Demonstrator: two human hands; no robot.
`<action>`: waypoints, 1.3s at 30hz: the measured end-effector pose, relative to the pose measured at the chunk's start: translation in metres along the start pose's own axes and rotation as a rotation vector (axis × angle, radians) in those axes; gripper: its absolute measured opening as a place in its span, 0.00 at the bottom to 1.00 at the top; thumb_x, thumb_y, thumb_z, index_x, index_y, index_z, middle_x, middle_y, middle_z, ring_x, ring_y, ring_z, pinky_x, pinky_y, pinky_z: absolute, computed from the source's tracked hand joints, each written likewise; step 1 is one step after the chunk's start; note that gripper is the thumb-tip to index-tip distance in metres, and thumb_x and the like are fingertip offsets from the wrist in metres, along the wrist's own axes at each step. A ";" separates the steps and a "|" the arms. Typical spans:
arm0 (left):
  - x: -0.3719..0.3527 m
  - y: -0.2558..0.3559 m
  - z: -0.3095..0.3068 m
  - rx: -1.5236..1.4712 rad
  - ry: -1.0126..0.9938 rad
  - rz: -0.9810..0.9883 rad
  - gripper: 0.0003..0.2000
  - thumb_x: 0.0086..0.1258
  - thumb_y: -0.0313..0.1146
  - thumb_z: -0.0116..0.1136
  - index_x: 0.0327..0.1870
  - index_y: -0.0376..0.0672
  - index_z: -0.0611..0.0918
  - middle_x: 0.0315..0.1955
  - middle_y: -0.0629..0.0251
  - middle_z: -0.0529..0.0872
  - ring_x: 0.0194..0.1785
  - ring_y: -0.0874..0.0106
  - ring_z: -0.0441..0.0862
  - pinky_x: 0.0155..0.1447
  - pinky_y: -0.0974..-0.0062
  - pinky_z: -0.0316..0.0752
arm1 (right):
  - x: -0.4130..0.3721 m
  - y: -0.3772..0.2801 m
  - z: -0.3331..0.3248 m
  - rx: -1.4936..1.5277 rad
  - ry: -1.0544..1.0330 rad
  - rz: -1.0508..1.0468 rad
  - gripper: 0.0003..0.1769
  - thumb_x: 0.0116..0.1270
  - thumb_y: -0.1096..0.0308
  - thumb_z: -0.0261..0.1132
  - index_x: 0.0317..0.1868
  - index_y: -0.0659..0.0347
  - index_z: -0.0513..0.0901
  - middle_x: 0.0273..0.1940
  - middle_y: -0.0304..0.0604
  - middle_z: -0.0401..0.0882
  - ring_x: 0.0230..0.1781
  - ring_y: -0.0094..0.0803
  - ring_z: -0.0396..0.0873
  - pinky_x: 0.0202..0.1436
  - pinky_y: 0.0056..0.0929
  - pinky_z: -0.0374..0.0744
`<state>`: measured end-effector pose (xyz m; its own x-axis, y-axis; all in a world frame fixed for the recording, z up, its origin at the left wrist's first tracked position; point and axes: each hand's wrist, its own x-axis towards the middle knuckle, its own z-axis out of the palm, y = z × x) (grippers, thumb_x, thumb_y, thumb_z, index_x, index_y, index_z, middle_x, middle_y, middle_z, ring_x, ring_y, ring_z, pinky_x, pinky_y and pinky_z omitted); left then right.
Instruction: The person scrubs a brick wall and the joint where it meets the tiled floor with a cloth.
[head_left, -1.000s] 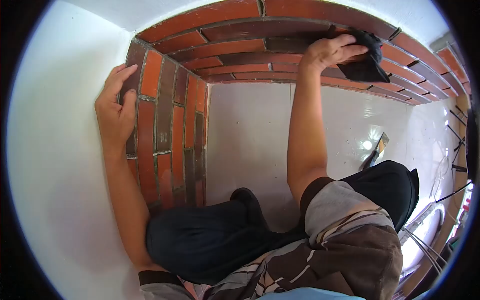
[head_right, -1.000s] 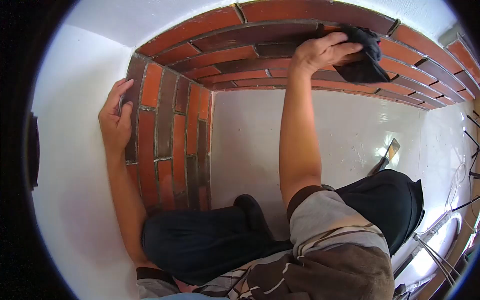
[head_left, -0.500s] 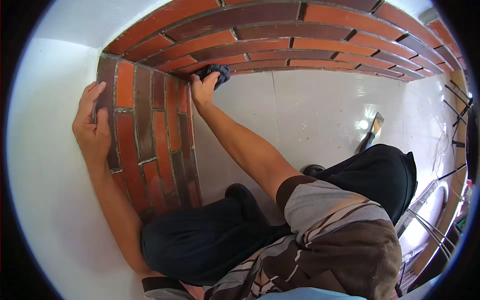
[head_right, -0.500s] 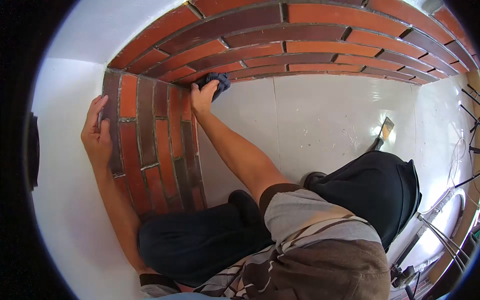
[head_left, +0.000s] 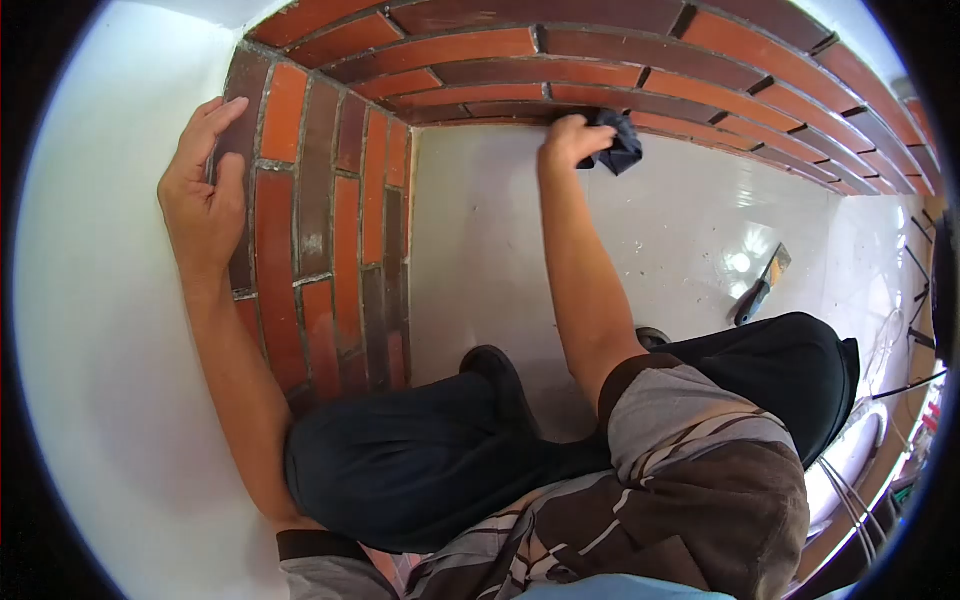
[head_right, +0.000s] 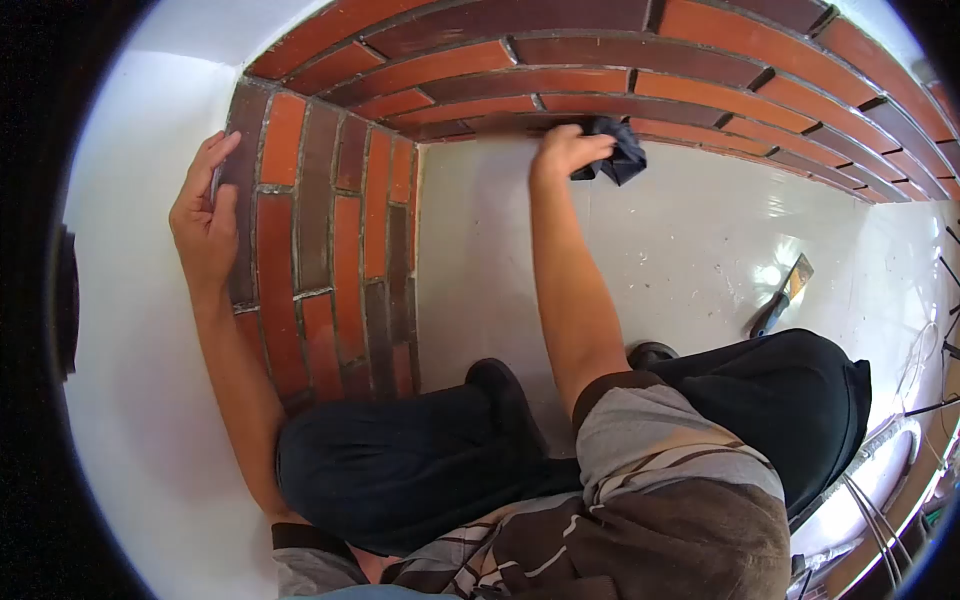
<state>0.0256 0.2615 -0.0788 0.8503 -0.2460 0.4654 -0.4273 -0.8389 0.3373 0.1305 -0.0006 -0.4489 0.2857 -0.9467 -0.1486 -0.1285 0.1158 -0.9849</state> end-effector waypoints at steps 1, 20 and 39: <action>0.000 0.000 0.000 -0.001 0.005 0.004 0.22 0.61 0.17 0.47 0.55 0.40 0.83 0.59 0.51 0.81 0.65 0.63 0.77 0.69 0.69 0.68 | -0.026 0.004 0.011 -0.090 0.004 -0.063 0.25 0.59 0.77 0.57 0.56 0.75 0.64 0.54 0.65 0.66 0.56 0.58 0.71 0.65 0.46 0.68; 0.002 -0.007 0.001 0.064 0.023 0.048 0.20 0.61 0.18 0.49 0.53 0.41 0.84 0.55 0.54 0.84 0.60 0.65 0.81 0.65 0.72 0.72 | -0.174 -0.002 0.029 0.036 -1.363 -0.238 0.22 0.72 0.59 0.56 0.56 0.70 0.76 0.52 0.70 0.73 0.60 0.64 0.69 0.65 0.48 0.69; 0.001 -0.013 0.003 -0.176 -0.044 0.111 0.20 0.57 0.12 0.43 0.50 0.32 0.81 0.47 0.61 0.81 0.52 0.72 0.79 0.60 0.82 0.70 | -0.226 -0.001 -0.086 0.212 -1.175 -0.598 0.17 0.60 0.66 0.71 0.40 0.66 0.74 0.36 0.57 0.74 0.39 0.56 0.75 0.43 0.45 0.75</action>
<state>0.0333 0.2710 -0.0849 0.8061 -0.3561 0.4727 -0.5626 -0.7089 0.4254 -0.0154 0.1878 -0.4066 0.9025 -0.0617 0.4263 0.4215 -0.0779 -0.9035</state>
